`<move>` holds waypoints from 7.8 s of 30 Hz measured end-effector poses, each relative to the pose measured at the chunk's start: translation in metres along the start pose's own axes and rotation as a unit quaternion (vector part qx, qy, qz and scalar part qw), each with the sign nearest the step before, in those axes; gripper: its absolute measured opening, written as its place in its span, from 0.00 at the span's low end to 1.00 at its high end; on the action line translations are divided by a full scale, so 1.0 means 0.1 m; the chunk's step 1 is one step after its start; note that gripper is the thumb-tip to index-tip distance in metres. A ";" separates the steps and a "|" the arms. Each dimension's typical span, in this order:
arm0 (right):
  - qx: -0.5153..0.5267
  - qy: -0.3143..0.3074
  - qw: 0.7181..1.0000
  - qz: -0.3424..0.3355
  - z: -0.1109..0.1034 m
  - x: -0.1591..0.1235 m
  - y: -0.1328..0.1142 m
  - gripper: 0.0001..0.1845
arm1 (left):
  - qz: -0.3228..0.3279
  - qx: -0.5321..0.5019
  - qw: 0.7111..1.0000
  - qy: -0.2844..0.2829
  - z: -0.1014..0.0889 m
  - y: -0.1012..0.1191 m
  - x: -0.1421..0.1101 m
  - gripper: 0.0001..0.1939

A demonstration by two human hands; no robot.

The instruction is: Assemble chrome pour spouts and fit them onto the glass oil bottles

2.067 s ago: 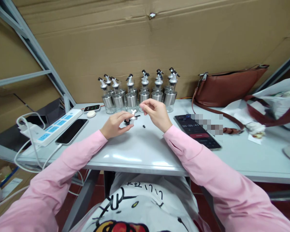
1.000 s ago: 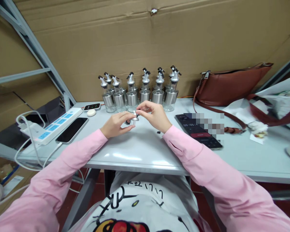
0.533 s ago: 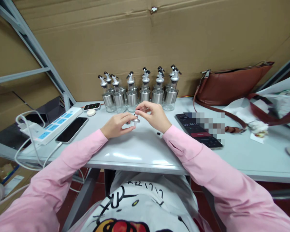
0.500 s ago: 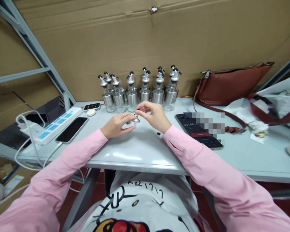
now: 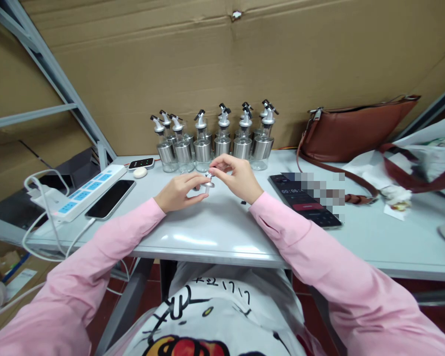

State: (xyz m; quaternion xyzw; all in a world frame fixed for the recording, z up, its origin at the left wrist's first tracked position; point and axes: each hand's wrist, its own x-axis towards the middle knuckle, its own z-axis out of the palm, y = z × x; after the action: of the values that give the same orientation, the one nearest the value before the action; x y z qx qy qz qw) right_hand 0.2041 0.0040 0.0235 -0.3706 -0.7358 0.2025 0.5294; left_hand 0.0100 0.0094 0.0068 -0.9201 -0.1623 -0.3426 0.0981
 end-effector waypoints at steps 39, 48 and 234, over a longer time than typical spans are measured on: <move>-0.016 -0.010 1.000 0.004 -0.01 0.00 0.07 0.09 | -0.031 0.006 1.000 -0.004 -0.01 -0.03 -0.01 0.12; -0.017 -0.007 1.000 0.001 -0.02 0.00 0.08 0.09 | -0.026 -0.003 1.000 -0.009 0.00 -0.04 -0.01 0.13; 0.333 -0.163 0.895 0.248 0.03 -0.02 0.05 0.15 | -0.069 0.018 0.997 0.029 0.05 -0.13 -0.04 0.12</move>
State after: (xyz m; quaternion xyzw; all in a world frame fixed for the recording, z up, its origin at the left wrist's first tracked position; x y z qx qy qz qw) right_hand 0.2037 0.0064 0.0180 -0.3046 -0.5855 0.6179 0.4274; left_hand 0.0053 0.0221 0.0015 -0.8945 -0.2287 -0.3722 0.0951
